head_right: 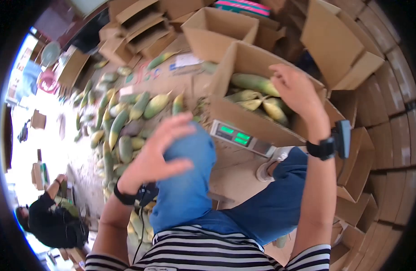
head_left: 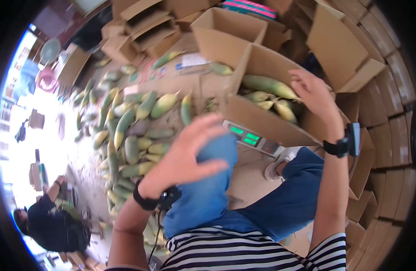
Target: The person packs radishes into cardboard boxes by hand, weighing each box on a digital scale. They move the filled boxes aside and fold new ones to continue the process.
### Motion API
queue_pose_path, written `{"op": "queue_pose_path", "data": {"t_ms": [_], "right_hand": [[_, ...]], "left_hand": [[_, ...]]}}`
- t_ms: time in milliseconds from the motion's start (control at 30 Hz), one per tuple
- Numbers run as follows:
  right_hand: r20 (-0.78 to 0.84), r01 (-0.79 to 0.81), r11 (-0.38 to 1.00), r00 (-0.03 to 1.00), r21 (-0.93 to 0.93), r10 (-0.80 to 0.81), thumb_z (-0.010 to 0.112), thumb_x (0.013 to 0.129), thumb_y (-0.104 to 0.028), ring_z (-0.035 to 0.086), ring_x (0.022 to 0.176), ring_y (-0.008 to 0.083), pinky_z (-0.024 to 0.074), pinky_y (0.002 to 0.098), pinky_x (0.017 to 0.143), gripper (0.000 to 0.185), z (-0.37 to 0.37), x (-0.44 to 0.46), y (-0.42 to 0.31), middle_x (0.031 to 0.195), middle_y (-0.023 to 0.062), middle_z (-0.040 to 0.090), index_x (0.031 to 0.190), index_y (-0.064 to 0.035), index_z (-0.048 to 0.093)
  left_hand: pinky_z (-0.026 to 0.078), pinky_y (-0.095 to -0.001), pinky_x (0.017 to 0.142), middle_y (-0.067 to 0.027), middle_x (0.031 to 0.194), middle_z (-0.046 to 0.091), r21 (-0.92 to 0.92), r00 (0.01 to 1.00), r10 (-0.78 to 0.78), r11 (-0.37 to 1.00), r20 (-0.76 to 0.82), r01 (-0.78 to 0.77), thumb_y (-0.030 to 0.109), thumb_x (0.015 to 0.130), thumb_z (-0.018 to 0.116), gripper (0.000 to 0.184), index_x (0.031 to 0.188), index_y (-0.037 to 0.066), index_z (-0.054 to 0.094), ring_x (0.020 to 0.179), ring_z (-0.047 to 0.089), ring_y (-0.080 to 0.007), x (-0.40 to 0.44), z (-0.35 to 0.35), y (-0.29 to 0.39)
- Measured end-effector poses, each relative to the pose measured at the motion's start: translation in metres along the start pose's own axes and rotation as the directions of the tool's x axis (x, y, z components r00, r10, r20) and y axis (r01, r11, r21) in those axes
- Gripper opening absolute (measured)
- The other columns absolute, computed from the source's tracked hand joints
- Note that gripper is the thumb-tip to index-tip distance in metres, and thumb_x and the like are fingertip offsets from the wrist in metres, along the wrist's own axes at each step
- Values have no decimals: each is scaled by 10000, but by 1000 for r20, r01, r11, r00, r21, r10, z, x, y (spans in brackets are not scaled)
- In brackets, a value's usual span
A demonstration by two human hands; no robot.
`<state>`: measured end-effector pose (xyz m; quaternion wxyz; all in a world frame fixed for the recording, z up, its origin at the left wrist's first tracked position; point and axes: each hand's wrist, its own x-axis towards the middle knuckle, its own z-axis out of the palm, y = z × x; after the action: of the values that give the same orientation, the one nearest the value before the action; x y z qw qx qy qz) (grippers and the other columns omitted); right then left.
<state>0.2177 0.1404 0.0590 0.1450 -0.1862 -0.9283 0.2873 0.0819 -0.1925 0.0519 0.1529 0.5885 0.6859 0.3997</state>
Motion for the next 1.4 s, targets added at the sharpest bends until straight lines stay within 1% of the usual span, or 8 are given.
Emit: {"op": "queue_pose_path", "data": {"t_ms": [133, 333, 467, 667, 767, 1067, 1167, 1400], "right_hand": [[4, 116, 978, 993, 173, -118, 575, 923, -118, 662, 881, 243, 510, 344, 784, 267, 19, -9, -41, 984, 162, 673, 1149, 19, 608], [148, 286, 921, 931, 266, -332, 635, 900, -198, 621, 987, 321, 494, 381, 880, 298, 54, -24, -99, 1075, 147, 638, 1145, -29, 621], [132, 470, 840, 846, 271, -516, 664, 872, -267, 581, 1055, 352, 477, 424, 923, 345, 82, -38, -129, 1164, 139, 604, 1142, -53, 631], [201, 614, 780, 754, 121, -625, 726, 777, -322, 557, 1110, 333, 459, 440, 946, 410, 115, -45, -140, 1173, 141, 591, 1076, -51, 651], [203, 620, 776, 750, 114, -629, 724, 777, -321, 565, 1092, 330, 463, 441, 933, 405, 116, -43, -142, 1158, 136, 593, 1069, -49, 651], [166, 621, 773, 755, 129, -634, 716, 776, -319, 566, 1069, 328, 468, 434, 912, 394, 121, -41, -141, 1110, 125, 595, 1053, -47, 648], [152, 623, 770, 755, 137, -638, 708, 778, -337, 559, 1061, 320, 457, 432, 917, 394, 122, -42, -138, 1083, 127, 595, 1043, -51, 647], [156, 559, 818, 803, 136, -575, 704, 790, -361, 544, 1116, 327, 446, 439, 956, 421, 127, -49, -135, 1144, 140, 589, 1071, -54, 644]], "left_hand": [[470, -365, 947, -176, 1225, 596, -328, 730, -559, 827, -393, 456, 176, 860, 676, 418, 1235, 23, 575, 1128, 592, -288, -58, -29, -91], [490, -464, 893, -189, 1093, 616, 546, 569, -777, 363, -270, 755, 308, 861, 649, 416, 1132, 9, 551, 1064, 591, -382, -235, -16, -185], [496, -458, 917, -185, 1207, 548, 644, 246, -965, 134, -87, 753, 322, 829, 671, 474, 1189, 54, 519, 1122, 566, -374, -305, 53, -183], [455, -432, 983, -227, 1284, 513, 249, 334, -832, 243, -443, 937, 299, 757, 767, 789, 1379, 9, 377, 1165, 536, -388, -346, 98, -190], [444, -425, 1001, -302, 1256, 533, -20, 100, -907, 118, -410, 993, 438, 710, 812, 904, 1340, -66, 404, 1196, 515, -418, -360, 94, -221], [482, -436, 948, -335, 1180, 568, -100, -170, -952, -149, -254, 984, 407, 618, 875, 836, 1163, -83, 473, 1137, 558, -432, -348, 97, -257], [510, -446, 872, -335, 1100, 608, -182, -121, -946, -67, -301, 981, 336, 612, 885, 790, 1104, -103, 449, 1049, 611, -435, -358, 107, -256], [393, -429, 986, -226, 1129, 501, 133, 469, -690, 482, -551, 866, 181, 628, 821, 727, 1203, -55, 445, 1088, 493, -367, -283, 68, -188]]}}
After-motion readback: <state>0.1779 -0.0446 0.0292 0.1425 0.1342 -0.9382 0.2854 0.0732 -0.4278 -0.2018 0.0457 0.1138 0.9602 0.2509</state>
